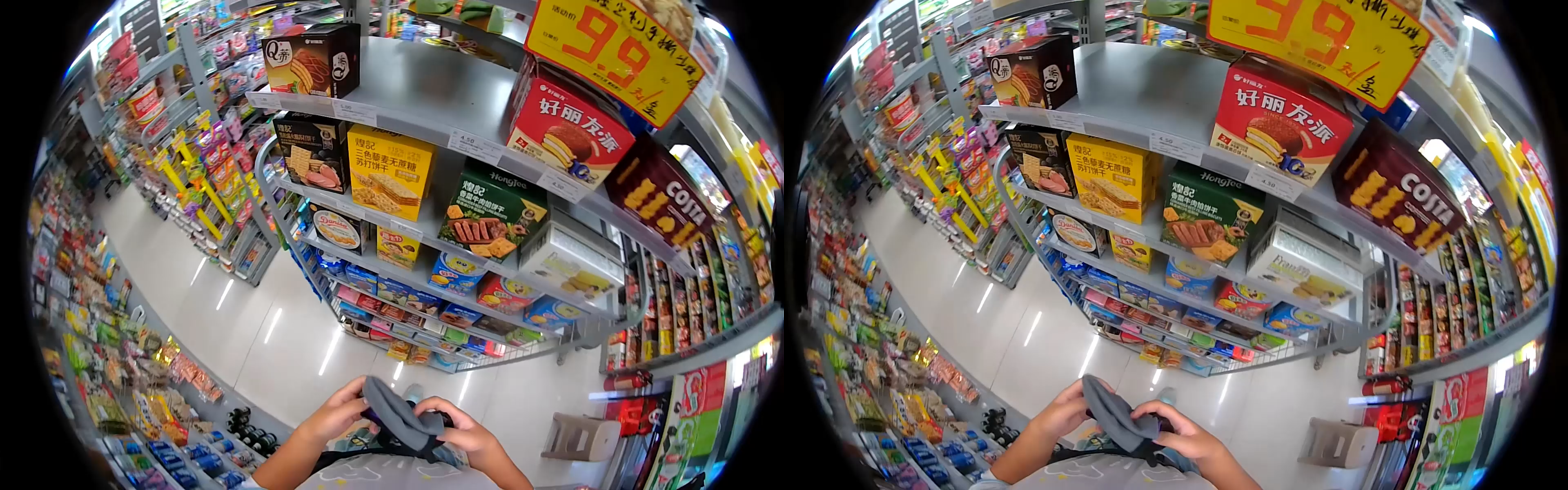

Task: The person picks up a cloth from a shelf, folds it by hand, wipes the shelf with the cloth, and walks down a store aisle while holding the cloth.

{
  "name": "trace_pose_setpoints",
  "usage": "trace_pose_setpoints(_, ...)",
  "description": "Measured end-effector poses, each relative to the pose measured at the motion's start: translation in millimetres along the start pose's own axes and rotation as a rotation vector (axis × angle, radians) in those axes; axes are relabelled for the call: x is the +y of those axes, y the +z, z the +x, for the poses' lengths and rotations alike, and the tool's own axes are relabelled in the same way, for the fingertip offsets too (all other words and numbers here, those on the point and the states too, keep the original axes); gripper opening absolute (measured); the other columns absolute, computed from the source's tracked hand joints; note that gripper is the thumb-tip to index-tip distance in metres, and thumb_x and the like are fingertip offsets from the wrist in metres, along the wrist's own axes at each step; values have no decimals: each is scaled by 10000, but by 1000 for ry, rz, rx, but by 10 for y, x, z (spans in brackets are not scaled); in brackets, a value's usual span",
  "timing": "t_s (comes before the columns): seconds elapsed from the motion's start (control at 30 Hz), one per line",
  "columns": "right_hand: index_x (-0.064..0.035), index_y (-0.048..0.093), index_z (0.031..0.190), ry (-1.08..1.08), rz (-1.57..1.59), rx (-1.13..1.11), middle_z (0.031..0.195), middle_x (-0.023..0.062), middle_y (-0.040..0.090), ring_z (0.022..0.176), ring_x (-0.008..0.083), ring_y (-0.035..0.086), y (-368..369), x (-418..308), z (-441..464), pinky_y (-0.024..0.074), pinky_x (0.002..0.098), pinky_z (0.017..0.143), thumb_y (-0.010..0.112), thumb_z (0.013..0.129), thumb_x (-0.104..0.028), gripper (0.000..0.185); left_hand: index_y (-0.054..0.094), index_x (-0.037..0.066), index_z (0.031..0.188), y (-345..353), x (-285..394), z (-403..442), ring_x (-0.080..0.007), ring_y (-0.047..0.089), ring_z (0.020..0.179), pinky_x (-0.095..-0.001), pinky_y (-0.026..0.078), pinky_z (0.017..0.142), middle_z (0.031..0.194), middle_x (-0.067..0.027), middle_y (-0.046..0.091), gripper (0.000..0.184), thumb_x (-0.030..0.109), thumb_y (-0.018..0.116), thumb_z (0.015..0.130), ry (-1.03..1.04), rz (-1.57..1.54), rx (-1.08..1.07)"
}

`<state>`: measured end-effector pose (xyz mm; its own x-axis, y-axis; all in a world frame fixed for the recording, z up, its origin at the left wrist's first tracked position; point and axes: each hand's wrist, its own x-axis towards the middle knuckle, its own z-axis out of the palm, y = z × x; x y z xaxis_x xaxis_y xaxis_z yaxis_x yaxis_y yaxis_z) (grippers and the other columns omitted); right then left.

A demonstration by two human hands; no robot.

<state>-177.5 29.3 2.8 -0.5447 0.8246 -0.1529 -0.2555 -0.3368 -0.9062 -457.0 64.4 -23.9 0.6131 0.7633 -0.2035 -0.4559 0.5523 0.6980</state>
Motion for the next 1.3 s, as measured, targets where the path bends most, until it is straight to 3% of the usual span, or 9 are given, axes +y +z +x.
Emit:
trace_pose_setpoints(0.23,12,352,1506,215,139,-34,1376,132,549,1120,224,640,-669,-13,284,497,345,1019,565,1065,-167,522,526,21,1415,387,34,421,-125,623,1083,-287,528,916,1256,-62,655,518,226,730,986,-100,290,340)
trace_pose_setpoints(0.43,-42,322,1552,280,104,-287,1074,115,697,887,134,653,-577,-123,776,532,291,817,510,1103,-201,512,460,-15,1423,278,652,528,-183,621,1158,-337,500,1030,1283,-115,640,549,186,720,984,469,153,788)
trace_pose_setpoints(0.63,-75,339,1573,311,24,-204,943,134,723,847,153,657,-378,-414,1065,532,295,808,455,1121,-227,491,520,21,1258,-87,1725,743,-133,619,969,-281,493,871,1095,-88,670,316,96,669,990,813,939,1195)
trace_pose_setpoints(0.77,-66,370,1559,294,37,-105,939,135,714,841,182,660,-120,-497,1274,524,304,821,377,1139,-273,469,483,19,1270,-324,2196,1107,-126,609,708,-275,496,645,875,-67,642,335,58,650,983,944,1063,1177)
trace_pose_setpoints(0.9,-56,382,1547,341,38,-21,962,137,695,859,185,662,135,-504,1491,526,311,819,369,1143,-270,457,467,6,1303,-608,2422,1340,-143,638,747,-301,506,658,907,-113,667,382,34,647,967,940,1054,1016)
trace_pose_setpoints(0.97,-46,413,1528,306,38,87,944,151,707,866,212,680,246,-539,1581,538,344,836,375,1140,-303,467,481,-1,1319,-652,2498,1365,-208,680,1011,-318,525,870,1115,-154,697,385,60,647,977,776,980,1009)
trace_pose_setpoints(1.07,-40,437,1511,287,48,101,955,143,708,873,202,677,300,-411,1639,541,338,835,363,1144,-272,441,484,-6,1295,-730,2555,1402,-182,657,761,-325,513,674,909,-134,667,370,30,640,962,821,976,996)
trace_pose_setpoints(1.23,-34,470,1489,294,-2,84,965,129,704,872,193,668,336,-358,1620,542,329,837,346,1148,-248,420,486,-14,1297,-807,2594,1442,-210,659,717,-347,521,666,892,-140,669,371,50,634,962,821,1105,1010)
trace_pose_setpoints(1.3,-70,481,1491,281,-11,81,963,98,703,840,162,657,297,-358,1568,540,296,813,357,1146,-279,422,515,-31,1301,-711,2613,1444,-240,681,1008,-348,525,886,1122,-183,691,358,82,638,984,689,1022,1052)
